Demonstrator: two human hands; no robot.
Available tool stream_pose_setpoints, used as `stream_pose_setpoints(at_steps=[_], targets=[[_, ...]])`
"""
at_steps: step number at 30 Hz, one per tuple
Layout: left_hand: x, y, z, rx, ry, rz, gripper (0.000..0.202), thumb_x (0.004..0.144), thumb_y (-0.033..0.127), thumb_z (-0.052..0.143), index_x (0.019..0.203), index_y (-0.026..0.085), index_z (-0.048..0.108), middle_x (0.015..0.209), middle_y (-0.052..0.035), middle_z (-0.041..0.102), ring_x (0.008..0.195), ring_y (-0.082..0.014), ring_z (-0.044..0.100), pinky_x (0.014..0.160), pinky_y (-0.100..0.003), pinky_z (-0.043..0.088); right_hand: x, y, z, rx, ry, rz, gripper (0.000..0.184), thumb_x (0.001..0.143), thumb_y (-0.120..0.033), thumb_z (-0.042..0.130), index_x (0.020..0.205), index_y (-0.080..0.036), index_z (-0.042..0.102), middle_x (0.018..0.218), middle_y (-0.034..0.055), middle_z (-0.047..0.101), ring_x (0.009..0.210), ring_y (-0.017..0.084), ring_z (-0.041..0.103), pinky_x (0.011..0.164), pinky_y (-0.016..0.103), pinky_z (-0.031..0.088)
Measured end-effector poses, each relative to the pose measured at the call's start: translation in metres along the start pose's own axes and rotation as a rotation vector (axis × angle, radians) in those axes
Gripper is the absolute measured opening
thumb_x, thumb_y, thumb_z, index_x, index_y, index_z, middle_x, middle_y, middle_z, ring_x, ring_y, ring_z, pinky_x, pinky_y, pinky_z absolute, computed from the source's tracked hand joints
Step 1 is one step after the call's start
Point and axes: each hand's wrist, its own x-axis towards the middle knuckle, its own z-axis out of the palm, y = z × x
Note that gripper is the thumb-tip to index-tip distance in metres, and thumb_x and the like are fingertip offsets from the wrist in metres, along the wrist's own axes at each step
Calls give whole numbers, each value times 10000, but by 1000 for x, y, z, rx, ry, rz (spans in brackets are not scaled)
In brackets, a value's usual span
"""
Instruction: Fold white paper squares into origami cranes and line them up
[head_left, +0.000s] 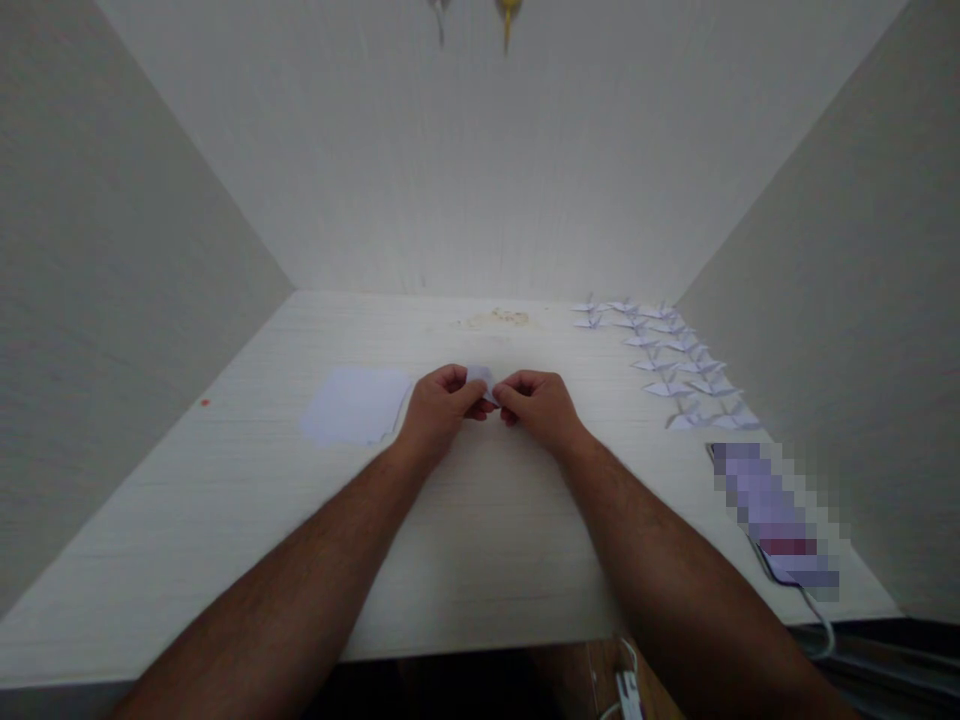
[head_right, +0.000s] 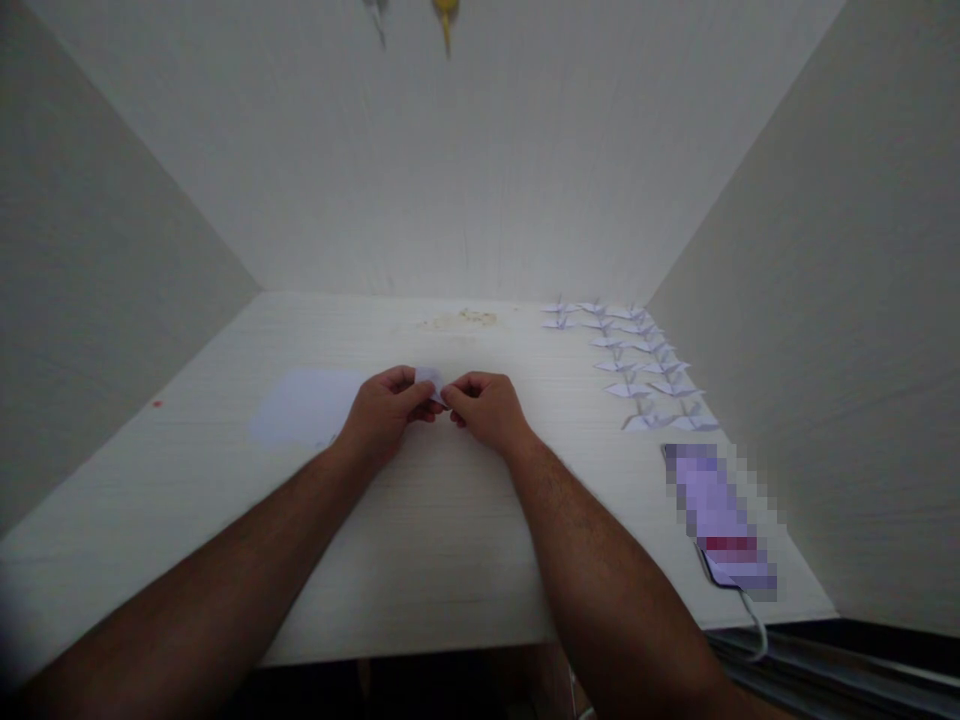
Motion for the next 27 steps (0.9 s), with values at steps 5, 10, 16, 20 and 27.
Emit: stream_pose_setpoints(at_steps=[5,10,16,20,27], targets=[[-1,1,1,20,1,-5,181,676,265,746,691,152,606,604,-16,649,527,-132,643,524,-235,520,1,-1,0,-39,-4,9,165,758,-305,660,685,-158,665,519,-3,623,459,95,549,467,212,416],[0,0,0,21,9,-8,160,672,249,734,684,152,607,588,-19,644,513,-126,628,499,-220,488,0,-2,0,-65,-15,5,149,762,-282,642,678,-160,657,513,-7,617,459,93,541,463,208,407],[1,0,0,35,-2,-2,134,671,228,722,686,153,612,561,-16,634,496,-117,609,485,-211,459,0,-3,0,-86,-16,10,145,763,-267,635,665,-162,646,509,-12,615,460,90,549,463,201,407],[1,-1,0,9,1,-5,155,663,232,730,666,159,593,561,-8,623,498,-115,607,483,-209,448,0,-2,0,-85,-16,0,146,765,-271,634,669,-162,643,509,-13,614,458,89,545,462,201,408],[-1,1,0,82,-17,0,162,673,259,726,682,155,601,569,-10,630,495,-104,577,498,-216,435,0,1,1,-121,-24,-19,151,770,-274,625,675,-159,645,514,-9,619,463,87,545,465,197,404]])
